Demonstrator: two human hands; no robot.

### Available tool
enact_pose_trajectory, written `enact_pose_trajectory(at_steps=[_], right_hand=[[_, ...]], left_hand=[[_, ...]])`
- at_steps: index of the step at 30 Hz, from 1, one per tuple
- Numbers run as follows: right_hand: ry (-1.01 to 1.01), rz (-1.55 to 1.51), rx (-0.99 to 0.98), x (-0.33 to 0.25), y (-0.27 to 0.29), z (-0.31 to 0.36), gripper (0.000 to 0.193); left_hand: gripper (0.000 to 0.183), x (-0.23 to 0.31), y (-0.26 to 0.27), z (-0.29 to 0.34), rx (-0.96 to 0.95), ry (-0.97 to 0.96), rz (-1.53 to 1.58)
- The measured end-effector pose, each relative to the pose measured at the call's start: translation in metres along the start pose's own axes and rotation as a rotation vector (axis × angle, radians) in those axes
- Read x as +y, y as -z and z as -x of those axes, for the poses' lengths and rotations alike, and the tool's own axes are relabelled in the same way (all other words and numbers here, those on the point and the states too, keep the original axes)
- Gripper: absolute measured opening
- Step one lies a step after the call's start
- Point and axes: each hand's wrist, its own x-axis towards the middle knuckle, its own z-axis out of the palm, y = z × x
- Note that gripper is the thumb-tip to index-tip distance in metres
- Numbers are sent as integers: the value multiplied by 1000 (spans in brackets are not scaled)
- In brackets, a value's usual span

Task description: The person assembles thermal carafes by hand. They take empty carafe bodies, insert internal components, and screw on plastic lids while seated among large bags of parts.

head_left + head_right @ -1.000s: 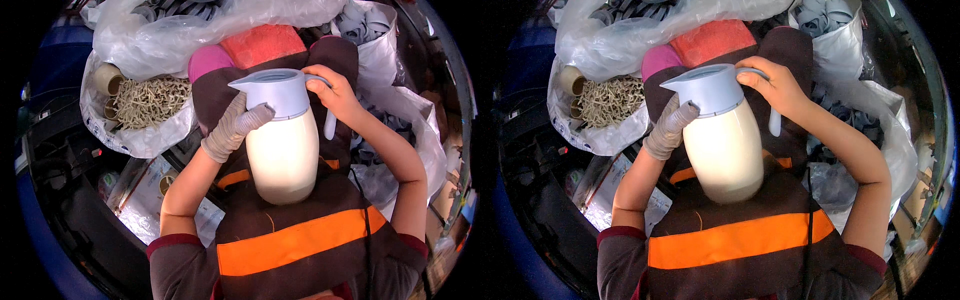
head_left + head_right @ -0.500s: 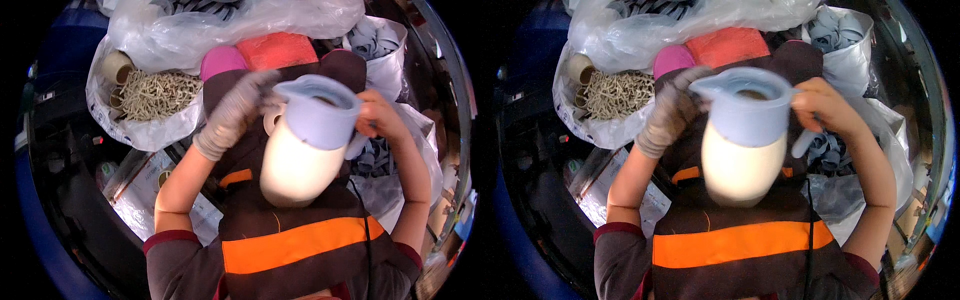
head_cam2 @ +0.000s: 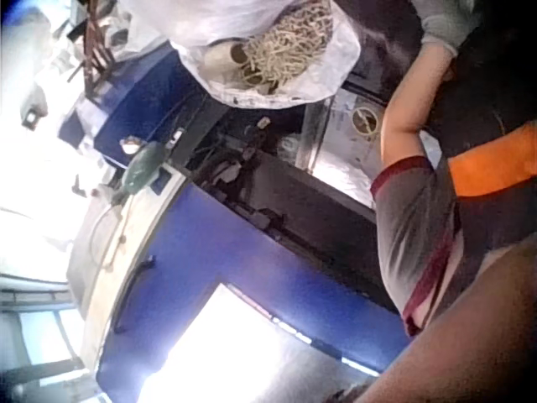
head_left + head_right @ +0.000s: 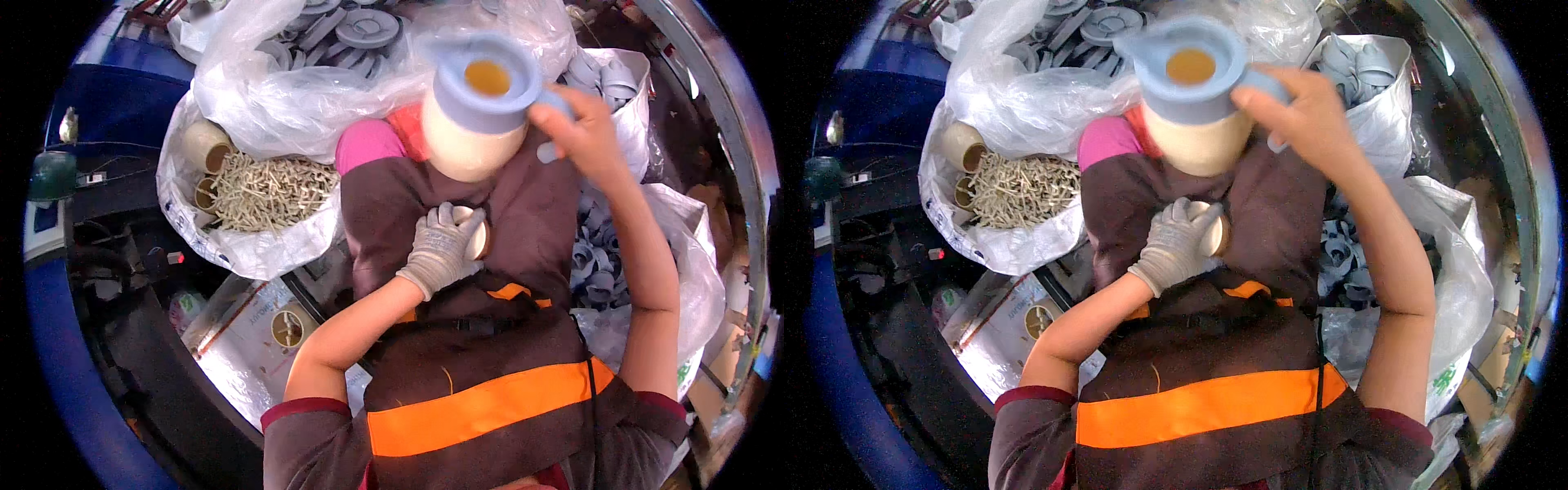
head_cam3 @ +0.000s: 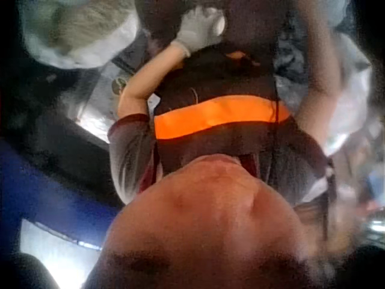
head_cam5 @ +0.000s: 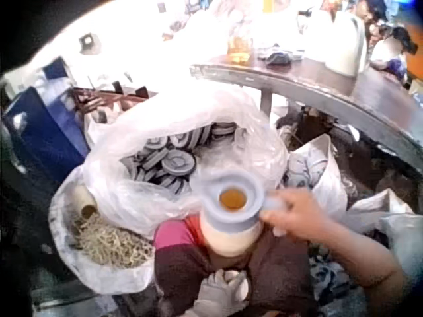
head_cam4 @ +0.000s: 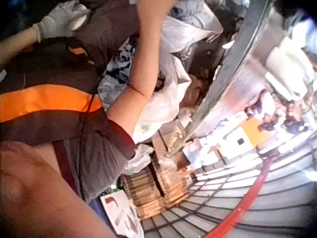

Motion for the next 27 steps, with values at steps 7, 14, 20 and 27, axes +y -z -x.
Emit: enact_pose_trajectory(at_steps=[7, 14, 20, 27], right_hand=[[24, -64, -69, -2, -9, 2, 48], [24, 1, -58, 2, -2, 3, 50], [441, 299, 125, 27, -3, -1, 41], [220, 710, 32, 20, -7, 15, 35]], left_hand=[[77, 1, 52, 22, 103, -177, 397], [66, 30, 233, 4, 856, -518, 212], [62, 26, 212, -60, 687, -364, -89], [57, 17, 225, -62, 786, -417, -106]])
